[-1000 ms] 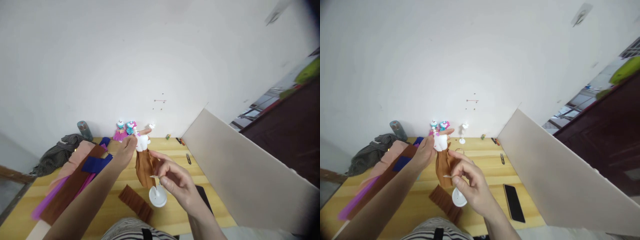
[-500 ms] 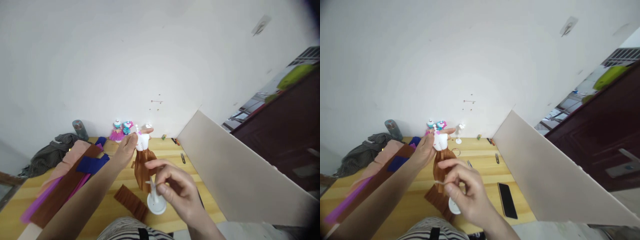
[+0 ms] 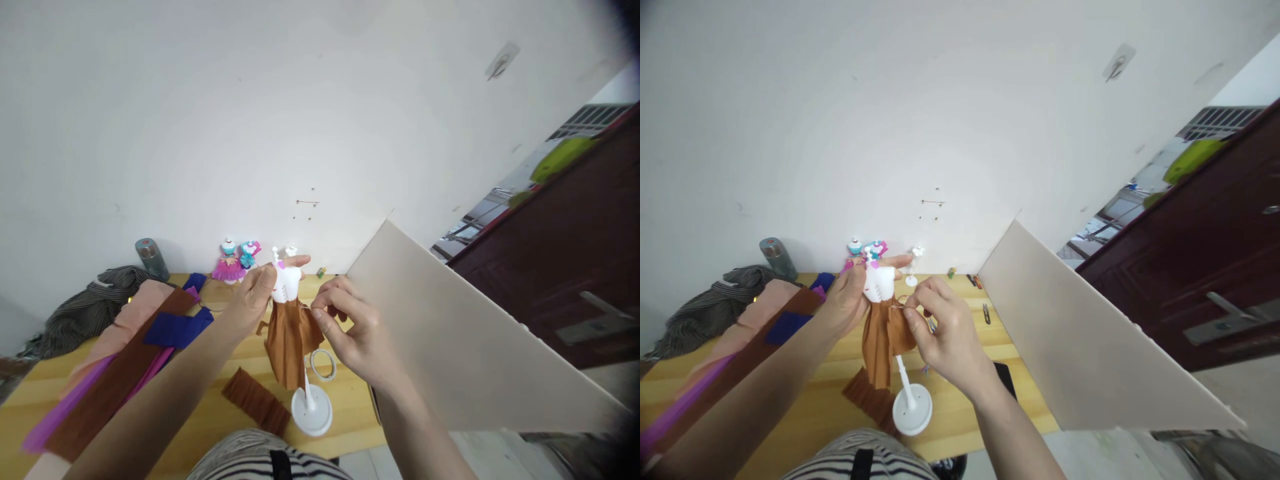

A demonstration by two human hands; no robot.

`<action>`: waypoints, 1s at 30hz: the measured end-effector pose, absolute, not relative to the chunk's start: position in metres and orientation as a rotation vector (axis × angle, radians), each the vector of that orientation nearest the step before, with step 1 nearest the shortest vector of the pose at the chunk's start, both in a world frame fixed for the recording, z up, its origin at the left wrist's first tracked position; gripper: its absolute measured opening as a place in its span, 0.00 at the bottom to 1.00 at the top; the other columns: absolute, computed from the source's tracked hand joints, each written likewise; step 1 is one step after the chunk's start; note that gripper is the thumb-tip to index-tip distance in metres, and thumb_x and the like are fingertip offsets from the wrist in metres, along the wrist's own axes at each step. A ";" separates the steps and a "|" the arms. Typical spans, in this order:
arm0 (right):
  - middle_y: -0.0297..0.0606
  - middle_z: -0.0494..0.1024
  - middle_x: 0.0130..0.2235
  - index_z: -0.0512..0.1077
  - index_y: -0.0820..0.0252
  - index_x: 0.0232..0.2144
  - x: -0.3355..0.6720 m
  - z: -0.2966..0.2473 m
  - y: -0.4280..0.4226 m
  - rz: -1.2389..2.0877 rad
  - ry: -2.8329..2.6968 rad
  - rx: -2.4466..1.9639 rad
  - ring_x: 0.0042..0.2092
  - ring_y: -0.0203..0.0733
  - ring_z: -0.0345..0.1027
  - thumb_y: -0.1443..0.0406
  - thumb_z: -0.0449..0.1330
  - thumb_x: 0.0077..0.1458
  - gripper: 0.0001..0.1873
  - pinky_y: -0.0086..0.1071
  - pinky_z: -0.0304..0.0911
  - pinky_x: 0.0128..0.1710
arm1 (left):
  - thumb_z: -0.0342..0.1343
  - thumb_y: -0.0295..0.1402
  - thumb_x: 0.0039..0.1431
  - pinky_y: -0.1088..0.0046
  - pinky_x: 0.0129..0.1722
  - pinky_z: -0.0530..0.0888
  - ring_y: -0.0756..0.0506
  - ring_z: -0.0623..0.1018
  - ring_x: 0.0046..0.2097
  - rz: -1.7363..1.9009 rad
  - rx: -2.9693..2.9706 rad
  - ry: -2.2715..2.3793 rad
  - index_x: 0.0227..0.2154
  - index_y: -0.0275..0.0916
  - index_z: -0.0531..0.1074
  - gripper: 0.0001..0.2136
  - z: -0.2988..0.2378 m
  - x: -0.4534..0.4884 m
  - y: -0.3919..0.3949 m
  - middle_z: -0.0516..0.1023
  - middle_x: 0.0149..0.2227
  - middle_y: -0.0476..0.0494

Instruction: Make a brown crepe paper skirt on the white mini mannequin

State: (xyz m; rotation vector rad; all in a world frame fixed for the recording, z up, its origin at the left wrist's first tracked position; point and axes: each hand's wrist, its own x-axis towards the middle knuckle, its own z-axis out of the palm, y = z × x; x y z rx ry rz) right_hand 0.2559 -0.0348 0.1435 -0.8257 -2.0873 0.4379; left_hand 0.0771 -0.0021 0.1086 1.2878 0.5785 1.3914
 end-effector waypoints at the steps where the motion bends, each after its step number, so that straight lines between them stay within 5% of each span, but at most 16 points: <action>1: 0.37 0.66 0.31 0.66 0.59 0.27 0.256 0.146 -0.036 0.428 -2.103 -0.823 0.34 0.39 0.61 0.70 0.53 0.58 0.07 0.34 0.59 0.31 | 0.46 0.56 0.56 0.65 0.48 0.69 0.38 0.72 0.52 1.398 1.301 0.570 0.42 0.35 0.77 0.29 0.109 0.077 -0.002 0.74 0.54 0.35; 12: 0.36 0.64 0.30 0.67 0.59 0.28 0.247 0.163 -0.039 0.346 -2.187 -0.791 0.32 0.37 0.61 0.71 0.51 0.58 0.09 0.33 0.60 0.31 | 0.49 0.59 0.51 0.61 0.51 0.69 0.34 0.69 0.56 1.374 1.291 0.544 0.37 0.36 0.79 0.29 0.120 0.077 -0.010 0.73 0.54 0.35; 20: 0.36 0.65 0.30 0.67 0.59 0.28 0.246 0.164 -0.039 0.282 -2.217 -0.804 0.31 0.37 0.60 0.71 0.51 0.58 0.08 0.33 0.60 0.30 | 0.51 0.58 0.50 0.64 0.42 0.72 0.39 0.76 0.43 1.340 1.291 0.548 0.40 0.36 0.79 0.30 0.124 0.077 -0.013 0.79 0.44 0.34; 30: 0.39 0.68 0.31 0.68 0.61 0.28 0.245 0.165 -0.040 0.210 -2.239 -0.814 0.32 0.39 0.62 0.71 0.51 0.59 0.09 0.33 0.62 0.31 | 0.48 0.57 0.53 0.66 0.39 0.71 0.41 0.75 0.41 1.347 1.414 0.564 0.41 0.34 0.77 0.30 0.122 0.074 -0.014 0.77 0.47 0.33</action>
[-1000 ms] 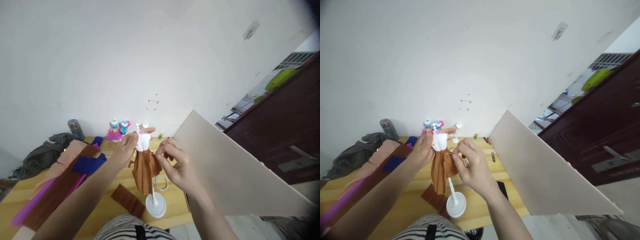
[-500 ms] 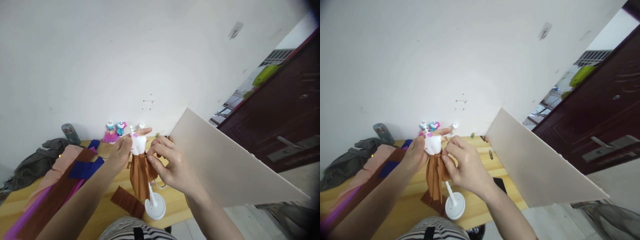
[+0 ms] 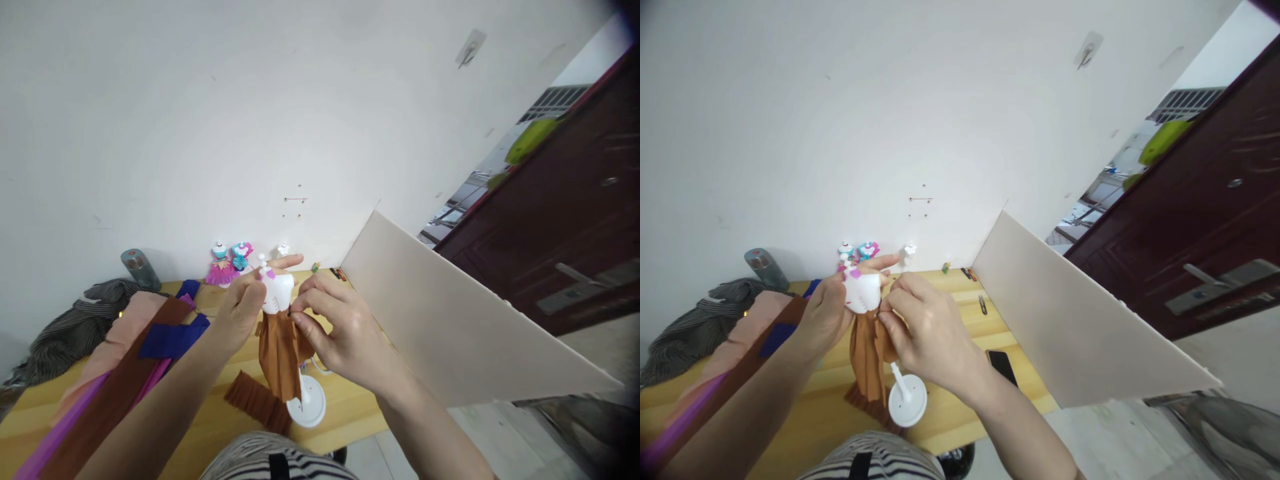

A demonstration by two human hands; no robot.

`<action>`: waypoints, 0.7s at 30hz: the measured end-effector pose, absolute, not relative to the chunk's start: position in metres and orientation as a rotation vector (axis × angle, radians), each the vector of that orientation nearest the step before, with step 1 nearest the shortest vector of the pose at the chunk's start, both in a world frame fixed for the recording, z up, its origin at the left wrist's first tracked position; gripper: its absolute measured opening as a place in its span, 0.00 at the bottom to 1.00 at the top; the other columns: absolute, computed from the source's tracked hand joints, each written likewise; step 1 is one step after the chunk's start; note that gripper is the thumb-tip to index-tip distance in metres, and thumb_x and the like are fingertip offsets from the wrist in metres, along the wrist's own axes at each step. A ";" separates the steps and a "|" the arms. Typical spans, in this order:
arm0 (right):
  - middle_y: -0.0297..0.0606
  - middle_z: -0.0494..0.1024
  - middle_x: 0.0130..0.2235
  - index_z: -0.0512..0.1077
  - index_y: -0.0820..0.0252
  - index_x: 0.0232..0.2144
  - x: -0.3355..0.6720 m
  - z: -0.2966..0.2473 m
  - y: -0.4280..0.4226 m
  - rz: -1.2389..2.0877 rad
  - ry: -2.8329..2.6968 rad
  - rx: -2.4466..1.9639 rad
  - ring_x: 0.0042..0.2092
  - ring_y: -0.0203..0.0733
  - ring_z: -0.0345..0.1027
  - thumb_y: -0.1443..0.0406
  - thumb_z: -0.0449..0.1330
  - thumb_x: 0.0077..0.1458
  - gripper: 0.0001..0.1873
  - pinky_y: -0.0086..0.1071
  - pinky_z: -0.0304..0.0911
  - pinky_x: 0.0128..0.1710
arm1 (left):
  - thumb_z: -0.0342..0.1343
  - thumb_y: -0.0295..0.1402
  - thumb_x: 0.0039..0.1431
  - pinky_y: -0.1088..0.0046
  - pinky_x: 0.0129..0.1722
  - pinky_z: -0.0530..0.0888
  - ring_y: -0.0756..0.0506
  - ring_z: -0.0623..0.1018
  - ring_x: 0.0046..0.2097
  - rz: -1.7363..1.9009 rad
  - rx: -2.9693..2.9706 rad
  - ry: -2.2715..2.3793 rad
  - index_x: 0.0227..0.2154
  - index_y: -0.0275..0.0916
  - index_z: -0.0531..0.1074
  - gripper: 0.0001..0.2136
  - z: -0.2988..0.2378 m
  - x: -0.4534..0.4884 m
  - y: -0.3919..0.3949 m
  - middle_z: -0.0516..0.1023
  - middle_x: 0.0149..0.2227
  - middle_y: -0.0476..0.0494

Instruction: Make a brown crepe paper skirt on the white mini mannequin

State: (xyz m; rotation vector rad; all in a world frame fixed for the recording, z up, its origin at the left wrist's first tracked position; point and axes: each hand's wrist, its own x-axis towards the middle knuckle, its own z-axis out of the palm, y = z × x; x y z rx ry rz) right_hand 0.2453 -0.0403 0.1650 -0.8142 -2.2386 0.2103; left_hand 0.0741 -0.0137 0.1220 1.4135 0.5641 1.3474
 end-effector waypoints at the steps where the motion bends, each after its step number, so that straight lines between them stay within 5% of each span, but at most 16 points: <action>1: 0.39 0.69 0.31 0.68 0.62 0.28 0.245 0.165 -0.040 0.219 -2.236 -0.805 0.32 0.39 0.63 0.71 0.51 0.59 0.09 0.33 0.62 0.31 | 0.48 0.58 0.53 0.67 0.37 0.70 0.41 0.75 0.40 1.341 1.420 0.563 0.43 0.34 0.77 0.31 0.123 0.074 -0.014 0.77 0.46 0.33; 21: 0.42 0.70 0.34 0.69 0.64 0.30 0.245 0.158 -0.032 0.452 -2.246 -0.717 0.35 0.38 0.64 0.74 0.51 0.58 0.09 0.34 0.63 0.33 | 0.45 0.55 0.58 0.71 0.29 0.68 0.45 0.75 0.34 1.371 1.446 0.612 0.50 0.33 0.72 0.31 0.110 0.074 -0.009 0.79 0.34 0.38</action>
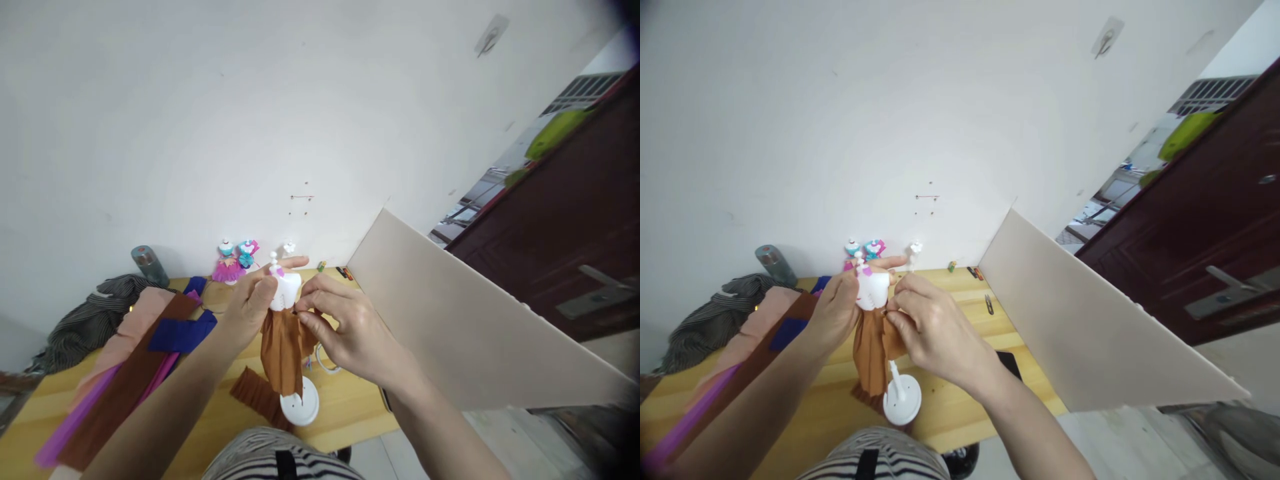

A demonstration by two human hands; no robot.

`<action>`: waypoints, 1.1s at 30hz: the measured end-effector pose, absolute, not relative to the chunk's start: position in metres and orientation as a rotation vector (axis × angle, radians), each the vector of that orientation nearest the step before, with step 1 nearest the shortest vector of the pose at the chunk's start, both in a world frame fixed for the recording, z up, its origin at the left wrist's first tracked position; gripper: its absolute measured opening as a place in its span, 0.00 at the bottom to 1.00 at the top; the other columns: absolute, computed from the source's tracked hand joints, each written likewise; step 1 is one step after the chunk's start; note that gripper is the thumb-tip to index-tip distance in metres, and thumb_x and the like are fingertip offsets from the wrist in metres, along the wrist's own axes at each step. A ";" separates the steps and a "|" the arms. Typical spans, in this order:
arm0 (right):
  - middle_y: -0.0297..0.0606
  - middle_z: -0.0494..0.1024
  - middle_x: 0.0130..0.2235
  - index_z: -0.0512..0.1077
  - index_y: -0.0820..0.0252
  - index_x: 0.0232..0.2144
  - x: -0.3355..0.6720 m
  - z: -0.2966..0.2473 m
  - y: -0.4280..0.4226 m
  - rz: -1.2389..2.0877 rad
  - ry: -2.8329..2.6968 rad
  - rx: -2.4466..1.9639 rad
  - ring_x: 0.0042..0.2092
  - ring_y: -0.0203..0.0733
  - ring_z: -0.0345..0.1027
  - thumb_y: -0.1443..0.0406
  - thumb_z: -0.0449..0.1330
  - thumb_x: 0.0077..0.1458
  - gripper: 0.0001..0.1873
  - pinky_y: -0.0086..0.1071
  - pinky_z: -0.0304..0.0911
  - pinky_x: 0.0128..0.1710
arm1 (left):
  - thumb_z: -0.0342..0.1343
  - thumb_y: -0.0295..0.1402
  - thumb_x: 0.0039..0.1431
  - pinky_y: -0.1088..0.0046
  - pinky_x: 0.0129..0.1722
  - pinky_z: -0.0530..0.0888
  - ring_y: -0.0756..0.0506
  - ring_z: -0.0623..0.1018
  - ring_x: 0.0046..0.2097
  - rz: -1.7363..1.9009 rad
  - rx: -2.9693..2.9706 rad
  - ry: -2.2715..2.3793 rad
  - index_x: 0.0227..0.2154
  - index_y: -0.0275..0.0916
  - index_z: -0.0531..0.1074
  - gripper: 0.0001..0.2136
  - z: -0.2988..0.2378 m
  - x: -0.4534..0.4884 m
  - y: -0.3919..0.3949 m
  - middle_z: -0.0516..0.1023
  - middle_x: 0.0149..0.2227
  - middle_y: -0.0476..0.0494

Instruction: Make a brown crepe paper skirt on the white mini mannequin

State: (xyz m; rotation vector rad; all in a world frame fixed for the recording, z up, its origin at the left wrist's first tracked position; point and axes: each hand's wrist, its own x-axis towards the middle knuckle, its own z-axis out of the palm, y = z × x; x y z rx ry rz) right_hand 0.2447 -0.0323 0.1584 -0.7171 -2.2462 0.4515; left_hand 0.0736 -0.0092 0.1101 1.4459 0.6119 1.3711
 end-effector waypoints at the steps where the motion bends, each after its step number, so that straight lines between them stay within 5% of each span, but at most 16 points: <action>1: 0.42 0.70 0.34 0.69 0.64 0.30 0.245 0.158 -0.033 0.454 -2.249 -0.717 0.35 0.38 0.64 0.74 0.51 0.58 0.09 0.34 0.63 0.32 | 0.45 0.55 0.58 0.72 0.29 0.67 0.46 0.75 0.34 1.369 1.445 0.607 0.50 0.34 0.72 0.31 0.110 0.073 -0.009 0.79 0.34 0.38; 8: 0.42 0.70 0.32 0.69 0.66 0.29 0.242 0.161 -0.037 0.389 -2.240 -0.702 0.34 0.39 0.65 0.75 0.53 0.55 0.07 0.33 0.63 0.32 | 0.44 0.54 0.59 0.71 0.30 0.68 0.45 0.75 0.37 1.352 1.481 0.602 0.51 0.36 0.71 0.29 0.110 0.071 -0.012 0.79 0.39 0.37; 16: 0.42 0.69 0.31 0.69 0.66 0.29 0.237 0.159 -0.037 0.312 -2.199 -0.756 0.32 0.38 0.63 0.75 0.52 0.55 0.07 0.32 0.62 0.29 | 0.44 0.50 0.61 0.62 0.54 0.64 0.39 0.72 0.53 1.497 1.782 0.713 0.47 0.39 0.74 0.24 0.122 0.067 -0.018 0.74 0.52 0.37; 33: 0.41 0.69 0.33 0.69 0.65 0.34 0.241 0.157 -0.037 0.363 -2.220 -0.738 0.33 0.38 0.64 0.72 0.54 0.52 0.06 0.34 0.65 0.31 | 0.43 0.48 0.62 0.59 0.54 0.65 0.39 0.72 0.52 1.510 1.732 0.690 0.47 0.41 0.75 0.22 0.119 0.068 -0.015 0.78 0.47 0.37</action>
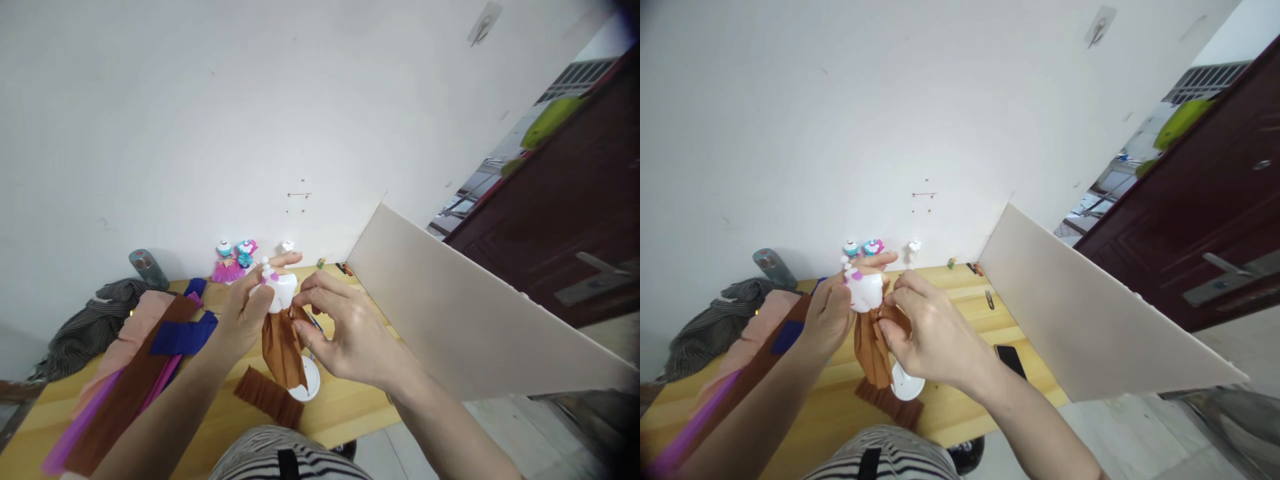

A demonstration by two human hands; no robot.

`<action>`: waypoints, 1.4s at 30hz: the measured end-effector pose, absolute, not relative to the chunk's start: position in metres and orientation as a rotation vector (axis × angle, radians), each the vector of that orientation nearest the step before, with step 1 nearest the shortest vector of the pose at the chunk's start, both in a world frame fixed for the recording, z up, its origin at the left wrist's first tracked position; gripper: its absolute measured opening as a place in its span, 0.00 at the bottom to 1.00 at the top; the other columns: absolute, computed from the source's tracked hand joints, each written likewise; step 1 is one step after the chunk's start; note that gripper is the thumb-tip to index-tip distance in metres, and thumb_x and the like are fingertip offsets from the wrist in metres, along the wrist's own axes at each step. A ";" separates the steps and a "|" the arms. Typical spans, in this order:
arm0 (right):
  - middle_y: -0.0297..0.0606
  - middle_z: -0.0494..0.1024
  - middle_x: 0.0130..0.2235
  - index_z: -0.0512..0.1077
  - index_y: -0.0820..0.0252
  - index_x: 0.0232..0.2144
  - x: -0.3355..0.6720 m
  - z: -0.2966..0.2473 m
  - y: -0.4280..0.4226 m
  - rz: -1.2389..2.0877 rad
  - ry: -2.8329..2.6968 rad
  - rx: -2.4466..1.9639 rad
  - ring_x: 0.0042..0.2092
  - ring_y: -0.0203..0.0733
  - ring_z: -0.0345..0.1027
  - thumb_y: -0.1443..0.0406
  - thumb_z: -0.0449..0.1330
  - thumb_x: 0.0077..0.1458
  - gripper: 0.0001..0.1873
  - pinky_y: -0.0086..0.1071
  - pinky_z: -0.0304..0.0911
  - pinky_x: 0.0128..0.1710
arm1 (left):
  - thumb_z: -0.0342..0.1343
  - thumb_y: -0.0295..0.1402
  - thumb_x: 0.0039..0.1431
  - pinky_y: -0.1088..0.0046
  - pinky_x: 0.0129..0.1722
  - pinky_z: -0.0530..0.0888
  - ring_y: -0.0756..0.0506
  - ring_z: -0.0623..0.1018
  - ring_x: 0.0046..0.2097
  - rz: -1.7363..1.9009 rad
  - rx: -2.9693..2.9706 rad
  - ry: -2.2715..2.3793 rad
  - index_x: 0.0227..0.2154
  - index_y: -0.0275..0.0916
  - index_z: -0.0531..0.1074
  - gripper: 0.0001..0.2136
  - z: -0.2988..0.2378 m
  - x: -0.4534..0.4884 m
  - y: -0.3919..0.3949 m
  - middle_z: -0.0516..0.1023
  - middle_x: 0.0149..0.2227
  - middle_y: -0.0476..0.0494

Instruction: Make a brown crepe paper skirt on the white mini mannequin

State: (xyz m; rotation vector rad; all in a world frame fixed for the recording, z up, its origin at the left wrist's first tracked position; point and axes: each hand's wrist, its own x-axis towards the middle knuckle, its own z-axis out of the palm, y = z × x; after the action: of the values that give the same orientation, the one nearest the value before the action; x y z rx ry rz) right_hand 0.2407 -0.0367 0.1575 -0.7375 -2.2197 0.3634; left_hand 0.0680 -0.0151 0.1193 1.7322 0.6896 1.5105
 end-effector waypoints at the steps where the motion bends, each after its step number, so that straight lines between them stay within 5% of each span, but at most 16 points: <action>1: 0.41 0.69 0.33 0.69 0.65 0.34 0.241 0.157 -0.037 0.355 -2.227 -0.731 0.33 0.38 0.63 0.73 0.53 0.52 0.07 0.34 0.65 0.31 | 0.43 0.48 0.62 0.59 0.53 0.65 0.39 0.72 0.52 1.514 1.726 0.687 0.46 0.41 0.75 0.22 0.119 0.068 -0.015 0.77 0.47 0.37; 20: 0.38 0.68 0.30 0.67 0.62 0.27 0.238 0.161 -0.036 0.292 -2.266 -0.752 0.32 0.37 0.62 0.74 0.53 0.52 0.05 0.31 0.62 0.31 | 0.42 0.61 0.52 0.63 0.38 0.72 0.37 0.76 0.44 1.453 1.501 0.596 0.42 0.35 0.76 0.35 0.103 0.067 -0.012 0.79 0.43 0.32; 42: 0.39 0.70 0.31 0.70 0.64 0.28 0.236 0.159 -0.041 0.129 -2.257 -0.967 0.29 0.36 0.63 0.70 0.53 0.51 0.06 0.31 0.59 0.27 | 0.45 0.55 0.57 0.57 0.53 0.66 0.36 0.72 0.54 1.565 1.671 0.587 0.35 0.38 0.78 0.26 0.107 0.068 -0.013 0.76 0.50 0.34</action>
State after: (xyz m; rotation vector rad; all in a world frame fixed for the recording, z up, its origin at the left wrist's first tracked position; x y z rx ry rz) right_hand 0.2361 -0.0409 0.1589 -0.9671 -2.2571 0.1289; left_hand 0.0677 -0.0128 0.1073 1.6705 0.5868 1.5653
